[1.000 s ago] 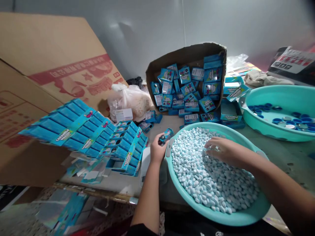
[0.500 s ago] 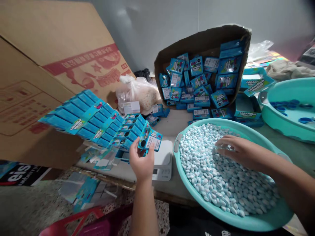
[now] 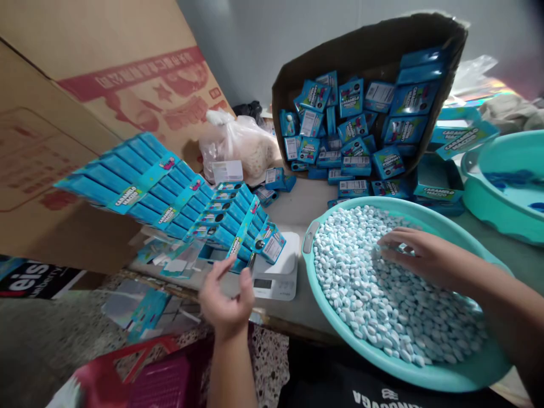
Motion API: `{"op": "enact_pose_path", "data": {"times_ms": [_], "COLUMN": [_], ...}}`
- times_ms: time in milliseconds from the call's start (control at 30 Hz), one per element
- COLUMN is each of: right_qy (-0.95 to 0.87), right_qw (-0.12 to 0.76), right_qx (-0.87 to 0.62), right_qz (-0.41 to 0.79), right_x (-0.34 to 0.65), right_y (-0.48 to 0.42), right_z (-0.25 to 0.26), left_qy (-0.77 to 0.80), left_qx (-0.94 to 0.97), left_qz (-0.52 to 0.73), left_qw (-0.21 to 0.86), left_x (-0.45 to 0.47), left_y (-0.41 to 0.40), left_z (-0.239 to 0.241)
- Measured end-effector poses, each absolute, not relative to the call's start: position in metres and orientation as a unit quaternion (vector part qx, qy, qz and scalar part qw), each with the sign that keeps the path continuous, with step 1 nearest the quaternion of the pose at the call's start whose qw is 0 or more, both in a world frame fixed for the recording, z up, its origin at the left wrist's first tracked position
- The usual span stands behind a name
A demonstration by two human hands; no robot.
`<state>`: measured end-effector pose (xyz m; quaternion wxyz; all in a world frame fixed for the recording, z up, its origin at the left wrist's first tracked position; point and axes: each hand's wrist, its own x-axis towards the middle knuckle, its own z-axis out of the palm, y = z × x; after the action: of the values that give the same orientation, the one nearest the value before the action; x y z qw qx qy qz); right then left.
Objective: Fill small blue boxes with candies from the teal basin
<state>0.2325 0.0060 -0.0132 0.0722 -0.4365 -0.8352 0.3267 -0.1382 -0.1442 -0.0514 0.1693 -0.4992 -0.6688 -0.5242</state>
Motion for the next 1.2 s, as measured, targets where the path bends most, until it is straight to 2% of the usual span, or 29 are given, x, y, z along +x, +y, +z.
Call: {"op": "enact_pose_path", "data": {"times_ms": [67,100,167,300,400,600,767,1200], "right_qy": [-0.835,-0.835,-0.837,-0.834,-0.832,-0.829,-0.823,-0.815], "right_qw": [0.068,0.065,0.066,0.056,0.048,0.044,0.048,0.049], "right_qx": [-0.438,-0.439,-0.44,-0.445,-0.451,-0.457,-0.471,-0.483], "right_qz": [0.327,0.325,0.319,0.322,0.319,0.319,0.315,0.318], "right_x": [0.233,0.234,0.236,0.236,0.235,0.238,0.239,0.238], "right_y": [0.007,0.008,0.009,0.009,0.009,0.013,0.014,0.014], "right_z": [-0.014,-0.015,-0.017,-0.016,-0.015,-0.022,-0.024,-0.024], "left_qy": [-0.659,-0.665,-0.703,-0.798,-0.823,-0.864,-0.848,-0.869], "left_qx": [-0.459,-0.436,-0.395,-0.308,-0.289,-0.286,-0.268,-0.276], "left_qz": [-0.528,-0.53,-0.534,-0.513,-0.49,-0.413,-0.456,-0.41], "left_qw": [0.275,0.293,0.256,0.074,-0.004,0.01,-0.026,-0.023], "left_x": [-0.154,-0.162,-0.176,-0.19,-0.189,-0.185,-0.181,-0.177], "left_y": [-0.157,-0.162,-0.166,-0.166,-0.163,-0.157,-0.158,-0.158], "left_z": [-0.044,-0.042,-0.046,-0.08,-0.109,-0.122,-0.121,-0.123]}}
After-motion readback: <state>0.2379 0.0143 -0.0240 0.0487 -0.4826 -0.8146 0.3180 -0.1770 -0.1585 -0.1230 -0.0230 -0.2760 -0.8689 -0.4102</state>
